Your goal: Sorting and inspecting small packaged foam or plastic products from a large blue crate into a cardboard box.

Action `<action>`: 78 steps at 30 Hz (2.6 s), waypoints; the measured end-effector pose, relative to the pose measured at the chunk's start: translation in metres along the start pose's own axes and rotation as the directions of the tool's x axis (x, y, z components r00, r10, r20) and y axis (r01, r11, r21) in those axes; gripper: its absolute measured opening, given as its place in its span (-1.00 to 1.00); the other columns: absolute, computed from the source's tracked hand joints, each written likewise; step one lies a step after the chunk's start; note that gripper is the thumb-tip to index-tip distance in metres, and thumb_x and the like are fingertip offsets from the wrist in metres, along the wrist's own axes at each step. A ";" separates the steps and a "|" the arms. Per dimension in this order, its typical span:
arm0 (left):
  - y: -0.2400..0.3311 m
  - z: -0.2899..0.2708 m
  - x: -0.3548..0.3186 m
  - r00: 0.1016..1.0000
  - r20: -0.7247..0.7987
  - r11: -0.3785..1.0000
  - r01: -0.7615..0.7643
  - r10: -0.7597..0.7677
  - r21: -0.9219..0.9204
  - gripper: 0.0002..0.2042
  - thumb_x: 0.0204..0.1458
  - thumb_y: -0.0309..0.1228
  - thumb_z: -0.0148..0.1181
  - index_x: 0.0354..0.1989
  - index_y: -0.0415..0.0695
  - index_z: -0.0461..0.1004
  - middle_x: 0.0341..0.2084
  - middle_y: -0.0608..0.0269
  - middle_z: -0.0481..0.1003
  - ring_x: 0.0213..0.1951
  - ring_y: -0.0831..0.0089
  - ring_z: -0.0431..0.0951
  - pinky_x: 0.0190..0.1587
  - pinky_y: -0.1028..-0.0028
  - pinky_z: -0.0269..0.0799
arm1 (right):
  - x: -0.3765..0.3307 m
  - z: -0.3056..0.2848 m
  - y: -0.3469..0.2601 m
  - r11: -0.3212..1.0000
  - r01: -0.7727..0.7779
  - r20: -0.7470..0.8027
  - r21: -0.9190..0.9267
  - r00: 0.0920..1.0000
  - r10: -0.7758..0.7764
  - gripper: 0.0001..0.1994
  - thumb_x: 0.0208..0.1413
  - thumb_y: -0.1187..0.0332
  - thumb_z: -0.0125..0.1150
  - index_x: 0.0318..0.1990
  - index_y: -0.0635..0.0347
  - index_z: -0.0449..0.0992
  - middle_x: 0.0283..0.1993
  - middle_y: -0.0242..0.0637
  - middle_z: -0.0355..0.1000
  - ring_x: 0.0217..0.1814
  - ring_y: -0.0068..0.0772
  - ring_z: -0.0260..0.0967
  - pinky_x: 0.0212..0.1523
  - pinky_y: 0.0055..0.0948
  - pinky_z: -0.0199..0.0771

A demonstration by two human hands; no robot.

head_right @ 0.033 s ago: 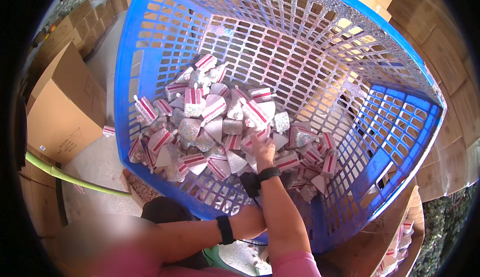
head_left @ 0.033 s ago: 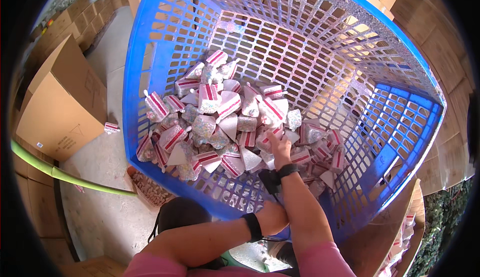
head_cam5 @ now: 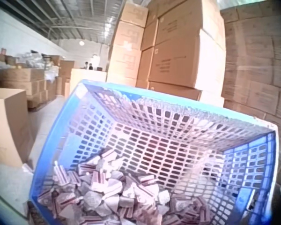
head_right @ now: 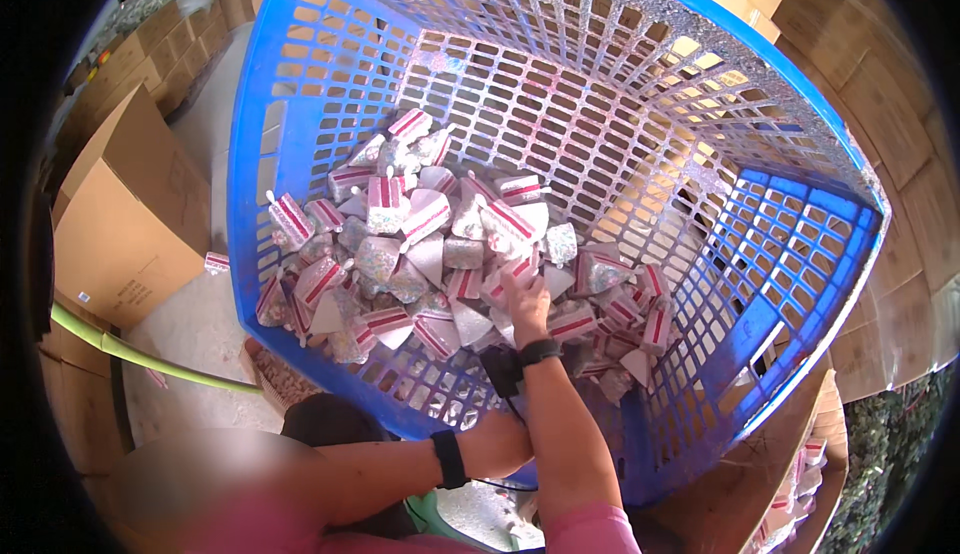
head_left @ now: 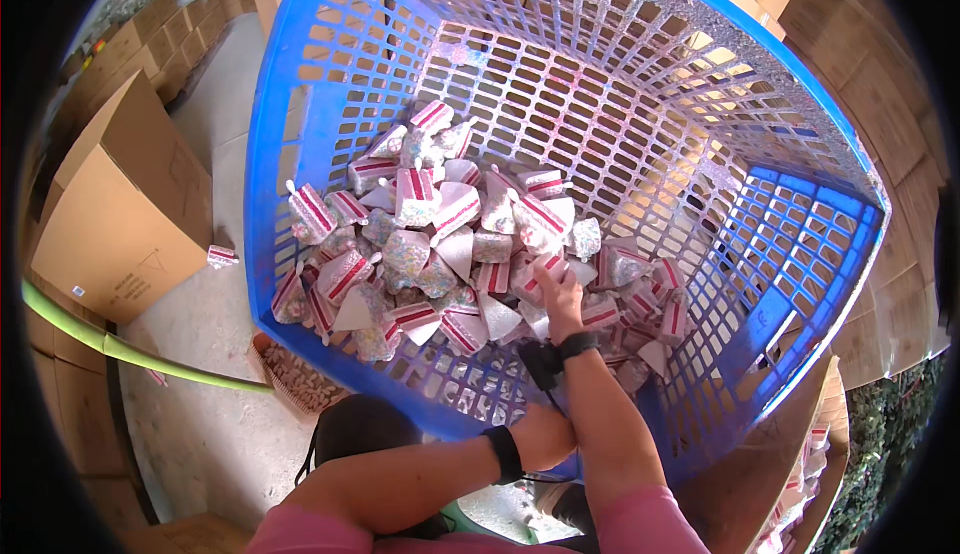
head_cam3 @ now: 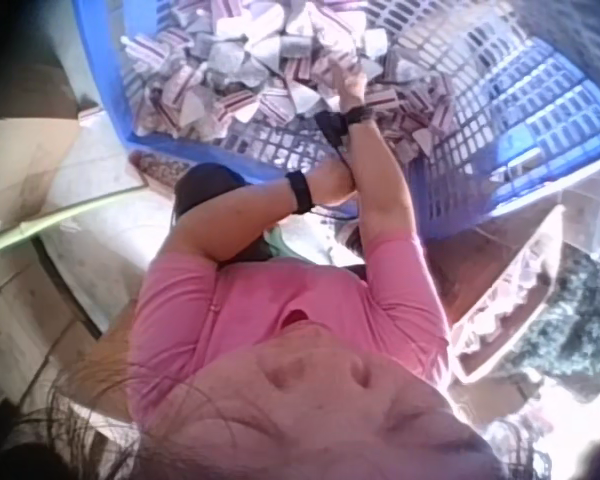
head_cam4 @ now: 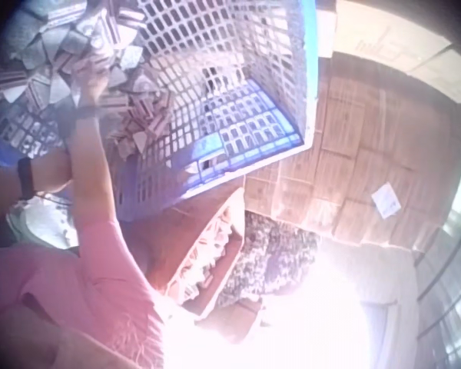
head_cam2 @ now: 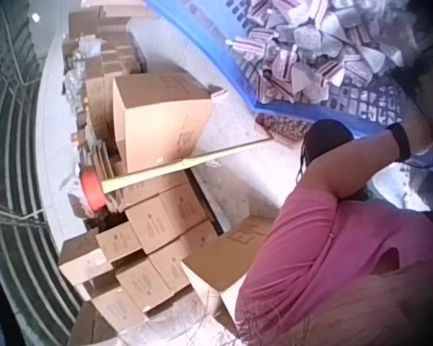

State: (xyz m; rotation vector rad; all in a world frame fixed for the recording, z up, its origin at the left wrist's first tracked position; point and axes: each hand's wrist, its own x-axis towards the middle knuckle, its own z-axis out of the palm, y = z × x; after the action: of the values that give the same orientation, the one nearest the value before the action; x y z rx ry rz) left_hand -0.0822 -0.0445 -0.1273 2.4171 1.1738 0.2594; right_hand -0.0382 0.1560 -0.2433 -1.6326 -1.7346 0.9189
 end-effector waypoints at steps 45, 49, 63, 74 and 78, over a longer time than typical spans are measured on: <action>-0.009 -0.025 0.006 0.961 -0.251 0.866 -0.024 -0.118 -0.499 -0.76 -0.09 -0.40 0.13 -0.28 -0.26 0.34 -0.44 0.02 0.43 -0.31 0.09 0.43 -0.24 0.30 0.34 | -0.178 -0.398 0.018 -0.358 0.644 -0.703 0.676 0.709 -0.051 -0.35 -0.20 -0.01 0.22 -0.02 0.28 0.27 0.00 -0.08 0.29 0.07 -0.12 0.21 0.09 0.01 0.12; 0.003 -0.033 0.007 0.995 -0.050 0.851 0.050 -0.089 -0.523 -0.74 -0.14 -0.38 0.11 -0.29 -0.29 0.38 -0.38 -0.07 0.43 -0.29 0.02 0.44 -0.25 0.26 0.34 | -0.159 -0.355 -0.003 -0.255 0.359 -0.411 0.898 0.891 -0.193 -0.34 -0.06 -0.05 0.10 0.07 0.29 0.18 -0.01 -0.13 0.31 0.04 -0.20 0.25 0.02 -0.09 0.21; -0.012 -0.021 -0.022 0.987 0.158 0.995 0.049 -0.034 -0.092 -0.84 -0.16 -0.41 0.02 -0.42 -0.24 0.39 -0.52 0.01 0.44 -0.42 0.08 0.49 -0.38 0.21 0.41 | -0.048 -0.033 -0.015 0.894 -0.363 0.158 0.263 0.930 0.331 -0.30 -0.13 0.07 0.20 0.09 0.29 0.08 -0.23 -0.19 0.37 -0.33 -0.35 0.38 -0.38 -0.35 0.41; -0.017 -0.026 -0.020 0.993 0.104 0.996 -0.051 0.058 -0.069 -0.86 -0.18 -0.39 0.06 -0.57 -0.21 0.44 -0.59 0.06 0.46 -0.47 0.10 0.50 -0.45 0.23 0.42 | -0.067 -0.037 -0.013 0.406 -0.429 0.335 0.807 0.899 0.283 -0.26 -0.14 0.37 0.24 0.17 0.04 -0.10 -0.40 -0.30 0.32 -0.56 -0.47 0.29 -0.63 -0.36 0.36; -0.017 -0.040 -0.007 0.995 0.100 0.997 0.026 -0.019 -0.066 -0.81 -0.13 -0.35 0.06 -0.60 -0.22 0.42 -0.65 -0.01 0.43 -0.53 0.06 0.48 -0.47 0.19 0.38 | -0.077 -0.067 -0.009 0.178 -0.321 0.299 0.930 0.944 0.138 -0.42 -0.06 0.41 0.15 0.13 0.12 0.03 -0.15 -0.27 0.31 -0.23 -0.33 0.36 -0.42 -0.31 0.46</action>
State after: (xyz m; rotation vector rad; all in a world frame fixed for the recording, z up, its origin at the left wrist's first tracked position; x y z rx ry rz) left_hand -0.1125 -0.0286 -0.0991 2.3293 1.1299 0.1671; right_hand 0.0161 0.0850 -0.1925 -0.8671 -0.5111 1.8274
